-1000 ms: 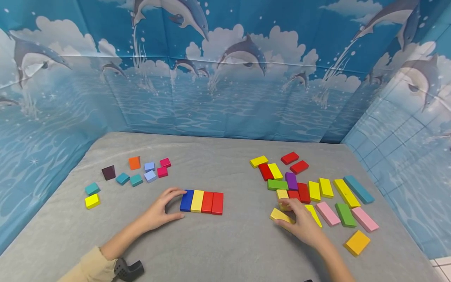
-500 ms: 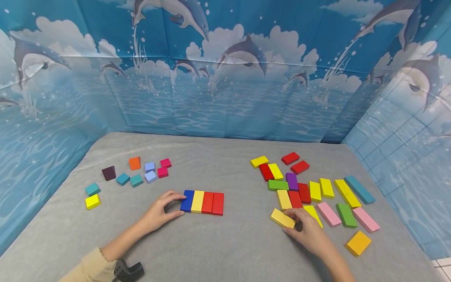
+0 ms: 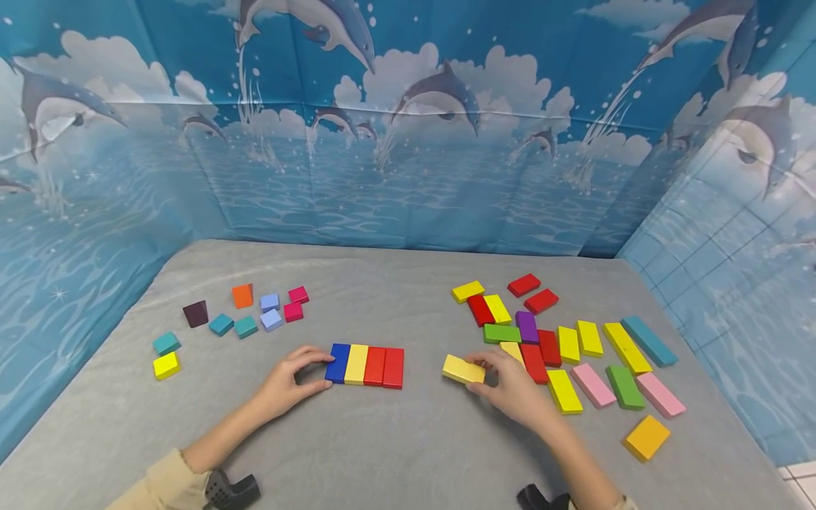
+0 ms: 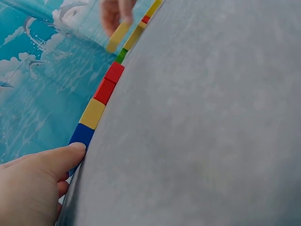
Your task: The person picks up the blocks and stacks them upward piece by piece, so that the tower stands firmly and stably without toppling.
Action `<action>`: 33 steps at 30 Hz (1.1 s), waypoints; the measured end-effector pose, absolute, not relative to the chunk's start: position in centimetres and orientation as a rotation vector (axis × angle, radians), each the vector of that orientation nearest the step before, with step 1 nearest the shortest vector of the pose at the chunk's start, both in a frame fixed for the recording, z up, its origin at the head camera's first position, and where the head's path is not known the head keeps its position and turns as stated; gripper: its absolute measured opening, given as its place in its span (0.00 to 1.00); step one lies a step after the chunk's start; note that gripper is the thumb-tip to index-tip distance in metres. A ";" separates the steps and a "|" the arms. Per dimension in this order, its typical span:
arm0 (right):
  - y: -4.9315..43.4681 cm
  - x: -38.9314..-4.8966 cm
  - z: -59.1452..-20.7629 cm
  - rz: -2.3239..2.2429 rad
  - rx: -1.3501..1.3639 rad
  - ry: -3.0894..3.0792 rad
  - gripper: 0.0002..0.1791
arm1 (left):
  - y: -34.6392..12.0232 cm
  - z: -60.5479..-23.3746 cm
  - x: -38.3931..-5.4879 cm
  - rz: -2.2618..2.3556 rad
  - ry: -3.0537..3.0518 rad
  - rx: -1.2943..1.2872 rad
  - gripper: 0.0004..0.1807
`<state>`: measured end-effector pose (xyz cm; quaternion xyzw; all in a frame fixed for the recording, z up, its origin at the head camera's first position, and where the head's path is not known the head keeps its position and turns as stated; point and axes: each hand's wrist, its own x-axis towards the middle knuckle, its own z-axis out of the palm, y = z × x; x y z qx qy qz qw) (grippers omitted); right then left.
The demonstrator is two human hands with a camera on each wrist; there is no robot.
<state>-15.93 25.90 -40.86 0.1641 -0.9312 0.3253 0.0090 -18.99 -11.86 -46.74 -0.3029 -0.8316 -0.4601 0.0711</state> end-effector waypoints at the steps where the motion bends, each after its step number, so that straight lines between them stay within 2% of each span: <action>1: 25.3 -16.5 -40.8 1.021 0.550 -2.890 0.22 | -11.9 -46.8 -19.0 -1.389 -2.499 -0.908 0.18; 9: 20.2 -21.0 -40.8 1.088 0.750 -2.806 0.21 | -11.9 -46.7 -19.0 -1.394 -2.509 -0.890 0.18; 17: 16.1 -24.3 -41.0 1.187 0.815 -2.880 0.20 | -11.7 -46.5 -19.0 -1.390 -2.528 -0.887 0.18; 33: 12.0 -27.0 -43.3 1.252 0.982 -2.863 0.17 | -12.0 -46.9 -19.1 -1.377 -2.509 -0.912 0.18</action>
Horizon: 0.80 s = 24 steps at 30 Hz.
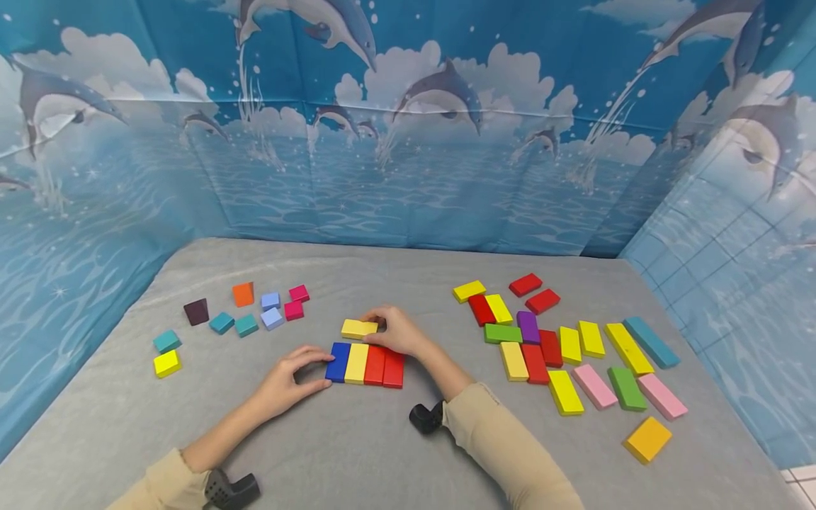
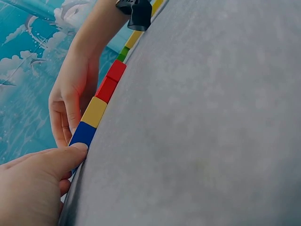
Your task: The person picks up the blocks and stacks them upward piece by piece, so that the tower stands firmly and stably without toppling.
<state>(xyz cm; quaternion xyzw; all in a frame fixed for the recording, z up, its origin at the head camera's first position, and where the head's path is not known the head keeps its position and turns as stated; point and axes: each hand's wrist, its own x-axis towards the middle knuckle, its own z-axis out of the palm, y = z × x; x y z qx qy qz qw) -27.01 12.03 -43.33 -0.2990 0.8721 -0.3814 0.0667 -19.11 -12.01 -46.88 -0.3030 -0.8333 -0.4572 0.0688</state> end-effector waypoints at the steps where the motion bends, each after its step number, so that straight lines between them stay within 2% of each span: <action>1: 12.0 -27.0 -43.4 -1.160 -0.905 2.623 0.17 | -12.0 -46.9 -19.1 -1.376 -2.508 -0.914 0.17; 10: 12.0 -26.9 -43.6 -1.218 -0.922 2.549 0.14 | -11.9 -46.7 -19.1 -1.381 -2.514 -0.910 0.18; 24: 11.9 -26.5 -43.5 -1.233 -0.923 2.502 0.14 | -11.9 -47.0 -19.2 -1.385 -2.506 -0.909 0.17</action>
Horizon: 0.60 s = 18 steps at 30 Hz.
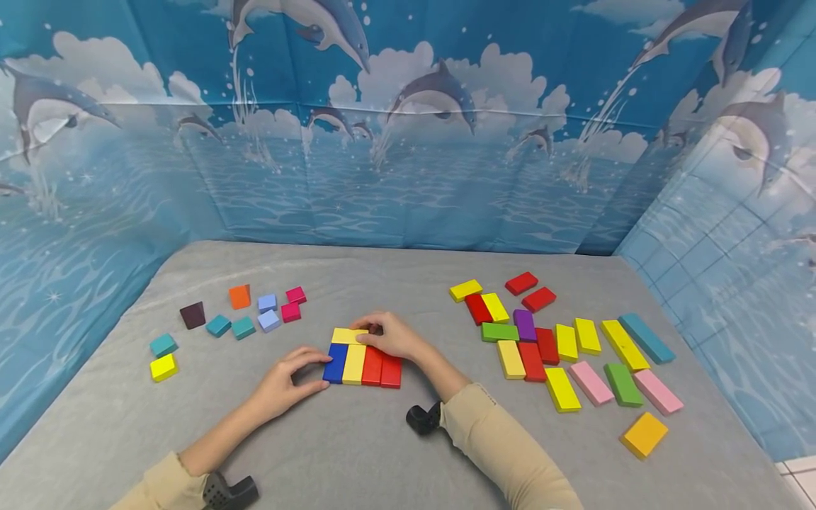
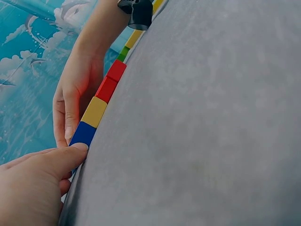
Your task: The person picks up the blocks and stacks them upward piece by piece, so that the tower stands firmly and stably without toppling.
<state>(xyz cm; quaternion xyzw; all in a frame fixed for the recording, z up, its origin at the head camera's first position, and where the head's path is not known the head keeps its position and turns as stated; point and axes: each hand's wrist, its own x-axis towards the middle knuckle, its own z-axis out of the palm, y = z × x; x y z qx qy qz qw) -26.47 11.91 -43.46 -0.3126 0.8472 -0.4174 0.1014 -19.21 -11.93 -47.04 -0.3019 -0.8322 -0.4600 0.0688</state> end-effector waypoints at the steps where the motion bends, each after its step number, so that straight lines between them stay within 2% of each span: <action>1: 11.9 -26.4 -43.5 -1.238 -0.925 2.498 0.14 | -11.9 -47.0 -19.2 -1.384 -2.506 -0.910 0.17; 11: 12.6 -26.8 -43.3 -1.271 -0.951 2.456 0.15 | -11.9 -46.9 -19.2 -1.373 -2.529 -0.881 0.18; 18: 17.8 -28.6 -41.5 -1.396 -0.731 2.623 0.18 | -11.7 -47.1 -19.2 -1.389 -2.510 -0.876 0.20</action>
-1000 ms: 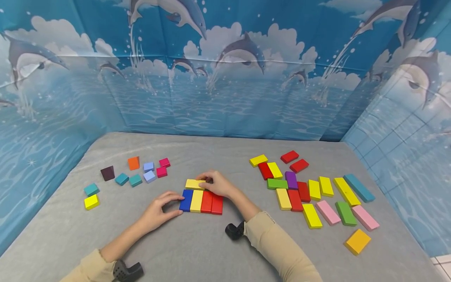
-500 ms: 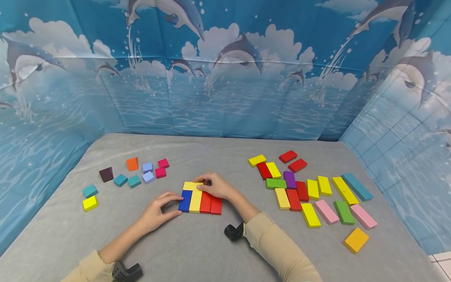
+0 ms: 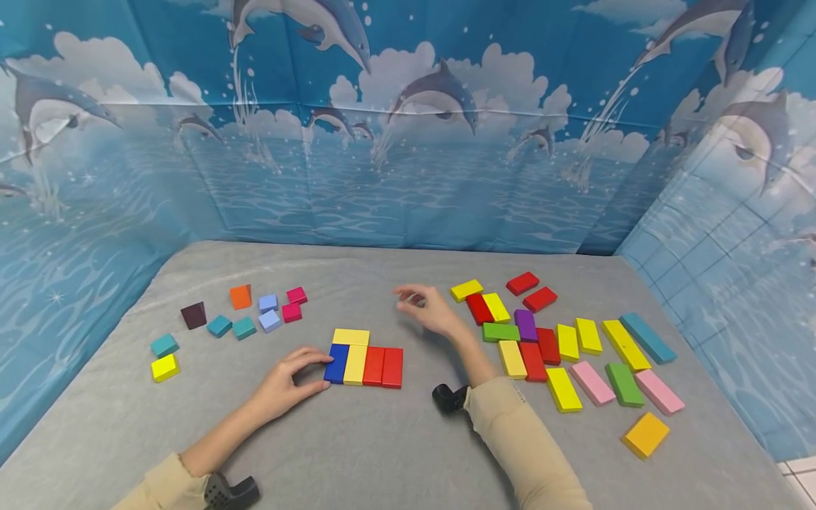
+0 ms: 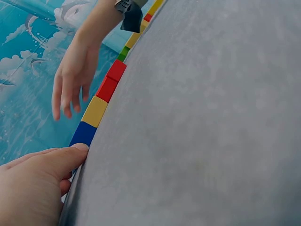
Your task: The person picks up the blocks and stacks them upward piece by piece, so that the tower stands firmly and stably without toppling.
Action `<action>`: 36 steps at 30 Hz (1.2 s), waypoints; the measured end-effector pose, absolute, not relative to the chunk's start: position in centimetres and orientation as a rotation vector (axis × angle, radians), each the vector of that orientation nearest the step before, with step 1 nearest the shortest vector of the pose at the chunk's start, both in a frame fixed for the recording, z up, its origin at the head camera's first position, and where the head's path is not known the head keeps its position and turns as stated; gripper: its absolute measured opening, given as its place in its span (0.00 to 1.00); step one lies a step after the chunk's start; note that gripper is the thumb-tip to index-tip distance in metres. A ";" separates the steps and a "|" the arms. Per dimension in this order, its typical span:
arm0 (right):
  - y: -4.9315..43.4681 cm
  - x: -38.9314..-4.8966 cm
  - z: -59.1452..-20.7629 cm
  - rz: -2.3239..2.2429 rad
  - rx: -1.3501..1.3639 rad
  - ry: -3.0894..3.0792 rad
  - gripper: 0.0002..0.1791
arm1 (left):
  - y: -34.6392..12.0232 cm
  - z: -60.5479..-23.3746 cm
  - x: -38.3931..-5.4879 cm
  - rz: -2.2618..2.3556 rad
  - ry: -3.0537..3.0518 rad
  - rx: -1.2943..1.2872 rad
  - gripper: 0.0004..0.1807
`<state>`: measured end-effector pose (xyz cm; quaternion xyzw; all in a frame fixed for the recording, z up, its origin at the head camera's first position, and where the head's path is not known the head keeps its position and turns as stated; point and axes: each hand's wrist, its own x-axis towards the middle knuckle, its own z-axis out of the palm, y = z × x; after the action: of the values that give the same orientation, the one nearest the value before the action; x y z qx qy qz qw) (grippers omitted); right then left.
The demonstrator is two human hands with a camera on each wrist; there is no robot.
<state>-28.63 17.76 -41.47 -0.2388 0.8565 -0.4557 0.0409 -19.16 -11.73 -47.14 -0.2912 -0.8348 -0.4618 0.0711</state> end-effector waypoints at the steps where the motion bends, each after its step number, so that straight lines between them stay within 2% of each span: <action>1: 18.8 -28.9 -41.2 -1.396 -0.676 2.666 0.19 | -11.7 -47.1 -19.2 -1.386 -2.513 -0.875 0.20; 8: 24.9 -30.2 -41.0 -1.282 -0.521 2.848 0.22 | -11.9 -46.7 -19.1 -1.374 -2.529 -0.888 0.18; 14: 27.5 -30.6 -41.6 -1.068 -0.349 2.872 0.27 | -11.9 -46.6 -19.0 -1.358 -2.519 -0.904 0.18; 20: 27.8 -30.9 -42.3 -0.909 -0.246 2.935 0.29 | -11.9 -46.7 -19.1 -1.340 -2.524 -0.905 0.18; 36: 25.8 -31.2 -43.1 -0.864 -0.455 3.100 0.21 | -11.9 -46.7 -19.1 -1.362 -2.527 -0.898 0.18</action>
<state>-31.24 25.80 -43.14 -0.1399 0.9524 -0.2653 -0.0545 -19.08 -11.89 -46.66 -0.2978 -0.8383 -0.4517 0.0668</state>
